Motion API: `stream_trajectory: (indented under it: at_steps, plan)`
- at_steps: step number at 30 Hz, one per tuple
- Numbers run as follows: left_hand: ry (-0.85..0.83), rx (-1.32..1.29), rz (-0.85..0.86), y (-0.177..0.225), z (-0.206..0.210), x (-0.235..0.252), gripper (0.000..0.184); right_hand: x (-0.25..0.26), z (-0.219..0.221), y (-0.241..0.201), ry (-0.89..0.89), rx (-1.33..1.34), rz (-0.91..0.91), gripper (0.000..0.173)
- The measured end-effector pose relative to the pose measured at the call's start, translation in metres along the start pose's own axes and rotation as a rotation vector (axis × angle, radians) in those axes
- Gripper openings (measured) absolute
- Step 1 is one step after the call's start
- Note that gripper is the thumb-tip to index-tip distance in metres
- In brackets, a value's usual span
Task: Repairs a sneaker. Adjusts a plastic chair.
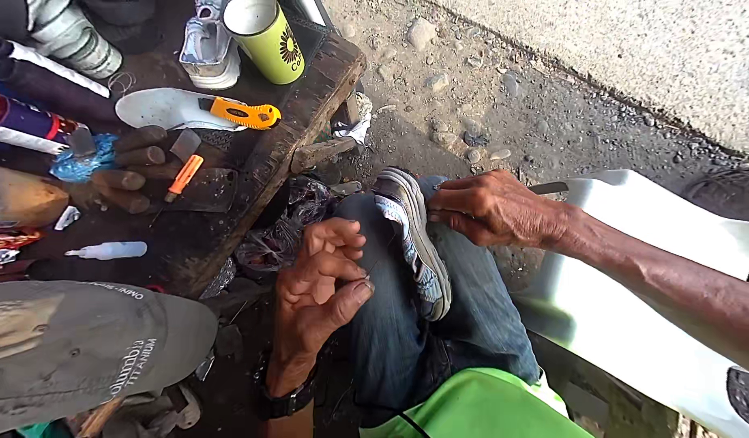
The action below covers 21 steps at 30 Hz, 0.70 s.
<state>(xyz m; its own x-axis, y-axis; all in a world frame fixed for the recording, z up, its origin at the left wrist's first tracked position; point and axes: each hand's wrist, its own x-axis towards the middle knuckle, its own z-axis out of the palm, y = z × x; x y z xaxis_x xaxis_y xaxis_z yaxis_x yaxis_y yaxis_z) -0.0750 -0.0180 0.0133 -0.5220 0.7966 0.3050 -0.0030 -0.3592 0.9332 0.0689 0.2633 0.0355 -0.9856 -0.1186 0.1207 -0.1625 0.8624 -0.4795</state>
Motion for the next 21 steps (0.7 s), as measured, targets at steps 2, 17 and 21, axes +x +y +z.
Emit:
stream_trajectory:
  at_steps: [2,17,21]
  plan:
    - [-0.036,-0.464,-0.021,-0.005,0.022,0.001,0.012,-0.001,0.001,0.0,-0.009,-0.01,0.004,0.03]
    - [0.184,0.562,-0.014,-0.038,0.054,0.029,0.01,-0.005,0.015,0.003,0.137,-0.082,0.013,0.032]
    - [0.155,0.584,0.001,-0.038,0.054,0.03,0.009,-0.005,0.014,0.002,0.127,-0.039,0.041,0.031]
